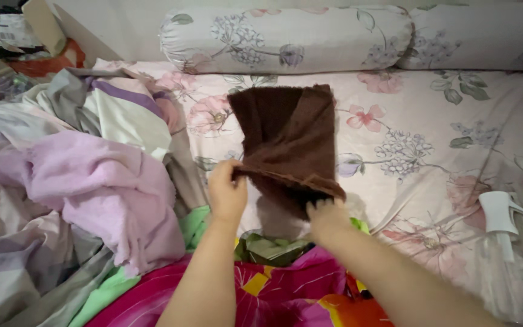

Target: The person spreads a black cloth flat on the bed, smooths it with both hands, and folds it repeatedly into a small rectangle, setting it aside. They then pick up a brown fuzzy blanket, spread it out, smooth it, and fold it in stages while occasionally spraying it with a spray bottle.

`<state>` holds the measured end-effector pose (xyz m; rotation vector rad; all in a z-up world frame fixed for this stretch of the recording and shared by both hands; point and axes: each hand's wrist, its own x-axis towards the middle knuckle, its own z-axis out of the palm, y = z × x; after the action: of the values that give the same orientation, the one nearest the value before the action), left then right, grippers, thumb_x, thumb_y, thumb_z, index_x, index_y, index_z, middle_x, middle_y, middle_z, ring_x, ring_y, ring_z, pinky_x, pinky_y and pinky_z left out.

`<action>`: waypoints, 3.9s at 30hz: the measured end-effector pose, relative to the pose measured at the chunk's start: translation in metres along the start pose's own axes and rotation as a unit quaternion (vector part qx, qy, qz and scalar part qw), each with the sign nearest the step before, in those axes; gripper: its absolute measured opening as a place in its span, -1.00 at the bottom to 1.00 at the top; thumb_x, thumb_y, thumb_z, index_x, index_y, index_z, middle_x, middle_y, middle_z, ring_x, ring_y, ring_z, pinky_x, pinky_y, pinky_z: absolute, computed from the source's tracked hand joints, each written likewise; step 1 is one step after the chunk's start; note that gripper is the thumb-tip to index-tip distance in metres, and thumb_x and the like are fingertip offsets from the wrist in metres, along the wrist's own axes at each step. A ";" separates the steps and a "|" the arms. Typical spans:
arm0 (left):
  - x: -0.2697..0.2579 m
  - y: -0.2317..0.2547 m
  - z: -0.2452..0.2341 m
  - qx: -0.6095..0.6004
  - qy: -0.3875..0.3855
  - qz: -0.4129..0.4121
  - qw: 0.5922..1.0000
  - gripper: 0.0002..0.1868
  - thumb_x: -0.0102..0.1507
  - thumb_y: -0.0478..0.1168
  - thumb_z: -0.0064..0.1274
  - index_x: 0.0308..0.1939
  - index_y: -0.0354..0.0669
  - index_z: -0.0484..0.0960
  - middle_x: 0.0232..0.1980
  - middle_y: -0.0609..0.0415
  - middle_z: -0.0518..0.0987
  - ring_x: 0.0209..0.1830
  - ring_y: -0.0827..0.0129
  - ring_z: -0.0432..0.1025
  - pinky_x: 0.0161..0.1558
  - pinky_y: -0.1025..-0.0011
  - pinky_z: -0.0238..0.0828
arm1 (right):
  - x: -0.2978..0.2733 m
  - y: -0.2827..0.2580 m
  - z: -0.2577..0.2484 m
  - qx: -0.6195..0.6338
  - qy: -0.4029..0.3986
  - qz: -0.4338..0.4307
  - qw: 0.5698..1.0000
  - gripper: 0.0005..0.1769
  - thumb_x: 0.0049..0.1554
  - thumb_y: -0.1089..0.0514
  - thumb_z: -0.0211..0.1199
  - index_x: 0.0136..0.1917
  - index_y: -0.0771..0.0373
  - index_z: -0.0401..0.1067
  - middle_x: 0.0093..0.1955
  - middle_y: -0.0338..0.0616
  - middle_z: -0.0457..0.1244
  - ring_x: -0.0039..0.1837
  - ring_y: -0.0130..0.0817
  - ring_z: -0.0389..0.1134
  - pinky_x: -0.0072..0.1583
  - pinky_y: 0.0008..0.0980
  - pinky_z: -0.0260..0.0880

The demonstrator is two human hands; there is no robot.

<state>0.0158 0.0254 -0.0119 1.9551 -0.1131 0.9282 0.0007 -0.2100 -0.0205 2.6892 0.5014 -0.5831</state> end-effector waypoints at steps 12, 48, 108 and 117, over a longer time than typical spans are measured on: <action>0.052 0.097 -0.156 -0.417 -0.177 -0.047 0.890 -0.77 0.19 -0.51 0.04 -0.07 -0.31 0.53 -0.16 0.13 0.54 -0.25 0.47 0.43 -0.21 0.53 0.36 | -0.217 0.137 -0.114 0.272 0.477 -0.236 0.801 -0.67 -0.30 0.19 0.43 -0.20 0.25 0.48 -0.02 -0.13 0.34 0.28 -0.14 0.38 0.34 -0.23 0.36; -0.067 -0.030 0.023 0.060 -0.271 -0.059 0.959 -0.71 0.06 -0.43 0.07 -0.14 -0.15 0.61 -0.06 -0.20 0.62 0.05 -0.13 0.48 0.11 0.10 0.41 | -0.017 0.147 0.031 0.251 0.205 0.189 0.927 -0.74 0.03 0.15 0.20 0.00 0.19 0.53 0.11 0.03 0.36 0.21 0.07 0.37 0.22 -0.01 0.41; -0.060 -0.044 0.073 0.130 -0.328 -0.275 0.894 -0.02 0.17 -0.29 0.09 0.60 -0.13 -0.07 0.08 -0.40 0.54 0.07 -0.20 0.47 0.13 0.09 0.40 | 0.063 0.164 0.097 0.376 0.118 0.244 0.886 -0.32 0.04 -0.18 0.37 0.26 0.33 0.45 0.13 0.17 0.40 0.19 0.02 0.43 0.22 -0.09 0.41; -0.079 -0.012 0.106 -0.262 -0.294 -0.254 0.883 -0.62 0.31 -0.36 0.11 0.22 -0.23 0.61 -0.17 0.03 0.60 -0.33 0.51 0.36 -0.33 0.50 0.34 | -0.001 0.172 0.029 0.215 0.426 0.303 0.825 -0.33 -0.08 0.15 0.41 0.33 0.15 0.43 0.39 0.09 0.26 0.46 0.11 0.22 0.38 0.13 0.19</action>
<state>0.0245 -0.0732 -0.1008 1.5672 -0.1659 -0.0695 0.0596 -0.3728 -0.0012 3.1673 -0.3703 0.8178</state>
